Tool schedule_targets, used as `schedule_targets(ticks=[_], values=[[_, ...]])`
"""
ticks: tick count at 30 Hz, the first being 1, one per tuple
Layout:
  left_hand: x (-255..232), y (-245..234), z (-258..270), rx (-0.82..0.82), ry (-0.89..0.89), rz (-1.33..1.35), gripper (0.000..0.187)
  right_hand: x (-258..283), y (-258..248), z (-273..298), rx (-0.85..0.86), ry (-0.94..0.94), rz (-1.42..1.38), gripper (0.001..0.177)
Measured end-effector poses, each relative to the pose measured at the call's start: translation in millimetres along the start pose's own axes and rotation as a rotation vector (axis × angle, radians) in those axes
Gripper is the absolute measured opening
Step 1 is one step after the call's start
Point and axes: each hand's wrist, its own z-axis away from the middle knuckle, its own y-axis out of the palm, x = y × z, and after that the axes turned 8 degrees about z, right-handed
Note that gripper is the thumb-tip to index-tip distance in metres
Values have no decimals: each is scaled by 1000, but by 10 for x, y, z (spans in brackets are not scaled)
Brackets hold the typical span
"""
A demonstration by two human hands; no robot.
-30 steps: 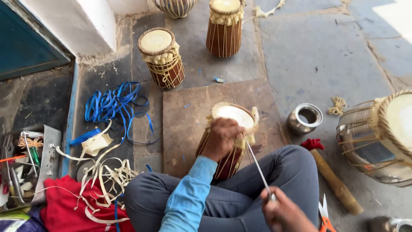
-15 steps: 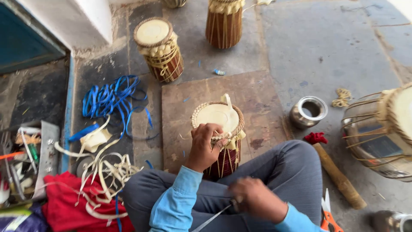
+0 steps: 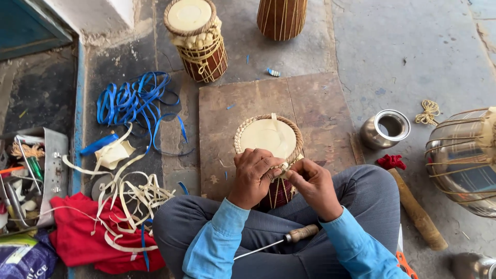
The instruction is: The person sits cross-legged on the floor and uses a metal awl to weave a white strap around the rim of a small drum. They repeatedly push the awl through the drum's edge to secure the strap, working methodically around the circumference.
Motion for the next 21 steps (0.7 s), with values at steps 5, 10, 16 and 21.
schedule_targets(ticks=[5,10,16,21], values=[[30,-6,-1,-26,6,20,14,-191,-203,121,-6,85,110,21],[-29,-15,-4,2,-52,82,25,204,-267,183,-74,-85,226,27],[-26,-11,-27,-11,-3,15,23,383,-100,-48,72,-256,642,22],[33,68,16,-55,5,-2,21,170,73,45,-48,-465,668,15]])
